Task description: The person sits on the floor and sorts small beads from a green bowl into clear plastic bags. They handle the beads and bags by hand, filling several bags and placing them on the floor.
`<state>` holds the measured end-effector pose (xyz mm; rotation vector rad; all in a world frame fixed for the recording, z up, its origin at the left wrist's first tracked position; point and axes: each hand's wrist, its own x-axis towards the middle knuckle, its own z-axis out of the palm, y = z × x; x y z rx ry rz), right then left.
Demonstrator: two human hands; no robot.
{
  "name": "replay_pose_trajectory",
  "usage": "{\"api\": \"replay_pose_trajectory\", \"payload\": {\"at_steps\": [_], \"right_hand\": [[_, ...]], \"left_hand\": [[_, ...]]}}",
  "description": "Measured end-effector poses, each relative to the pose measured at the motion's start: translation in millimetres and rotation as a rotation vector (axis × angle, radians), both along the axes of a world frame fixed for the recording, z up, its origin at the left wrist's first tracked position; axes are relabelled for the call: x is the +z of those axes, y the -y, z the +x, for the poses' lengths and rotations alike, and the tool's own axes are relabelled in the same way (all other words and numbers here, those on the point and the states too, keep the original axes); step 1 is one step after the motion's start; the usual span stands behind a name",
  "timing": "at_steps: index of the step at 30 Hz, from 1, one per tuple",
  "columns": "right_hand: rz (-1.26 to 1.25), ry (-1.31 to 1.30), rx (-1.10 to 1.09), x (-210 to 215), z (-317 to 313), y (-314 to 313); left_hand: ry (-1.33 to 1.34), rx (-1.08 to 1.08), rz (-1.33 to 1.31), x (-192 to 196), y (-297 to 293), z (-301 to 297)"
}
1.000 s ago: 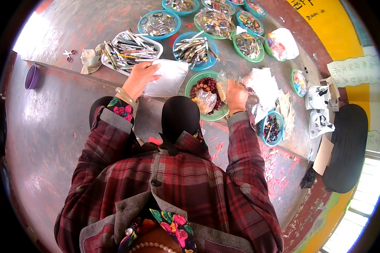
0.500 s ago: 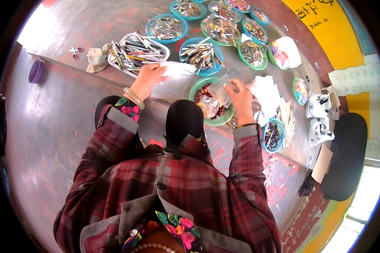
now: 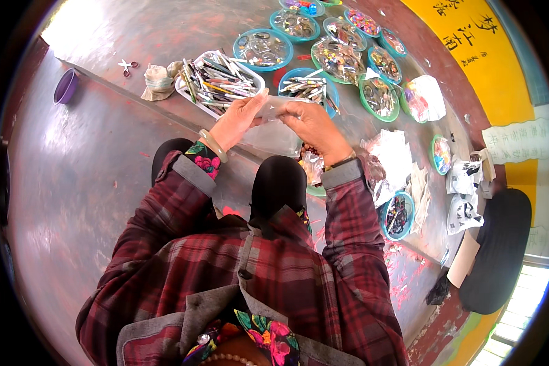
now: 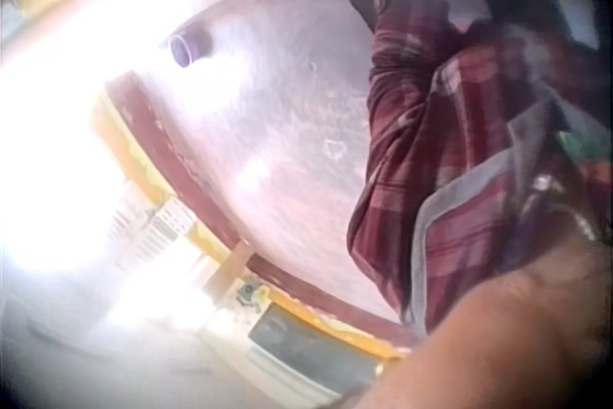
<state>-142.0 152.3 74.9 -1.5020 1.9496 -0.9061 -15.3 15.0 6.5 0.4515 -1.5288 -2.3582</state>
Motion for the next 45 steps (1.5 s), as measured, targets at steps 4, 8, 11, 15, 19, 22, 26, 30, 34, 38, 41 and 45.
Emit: {"api": "replay_pose_trajectory", "payload": {"at_steps": [4, 8, 11, 15, 19, 22, 26, 30, 34, 38, 41, 45], "right_hand": [[-0.032, 0.002, -0.022, -15.4, -4.9, 13.2], [-0.089, 0.157, -0.12, -23.9, -4.5, 14.0], [-0.156, 0.263, -0.266, -33.3, -10.6, 5.7], [-0.176, 0.497, -0.376, -39.6, -16.9, -8.8], [-0.255, 0.486, -0.433, -42.5, -15.2, -14.4], [-0.213, 0.43, -0.498, -36.1, -11.1, -17.3], [-0.155, 0.484, -0.51, -30.9, -4.6, -14.2], [-0.191, 0.624, -0.566, -32.0, -1.8, -11.2], [-0.242, 0.72, -0.545, -31.8, 2.0, -11.0], [-0.307, 0.821, -0.562, -38.2, 1.5, -10.4], [-0.329, 0.852, -0.556, -37.0, 0.6, -8.5], [-0.377, 0.82, -0.537, -43.1, -2.9, -13.3]], "left_hand": [[0.092, -0.112, -0.249, 6.7, 7.6, 3.5], [0.066, -0.027, -0.105, 0.4, 5.0, 0.7], [0.065, 0.018, -0.03, -0.9, 5.8, -0.6], [0.024, 0.061, 0.022, 2.8, 3.6, 1.1], [0.072, 0.072, -0.011, 5.7, 3.1, 1.4], [0.087, 0.103, 0.005, 10.5, 2.0, 2.6], [0.036, 0.145, 0.088, 11.8, -1.1, 1.6], [-0.032, 0.186, 0.182, 7.3, -0.8, -0.2], [-0.093, 0.152, 0.274, -0.5, 3.4, -1.3], [-0.085, 0.111, 0.258, 4.7, 0.9, -0.4], [-0.074, 0.104, 0.254, 9.8, -0.3, 0.9], [0.054, 0.096, 0.205, 5.6, 4.1, 3.5]]}}
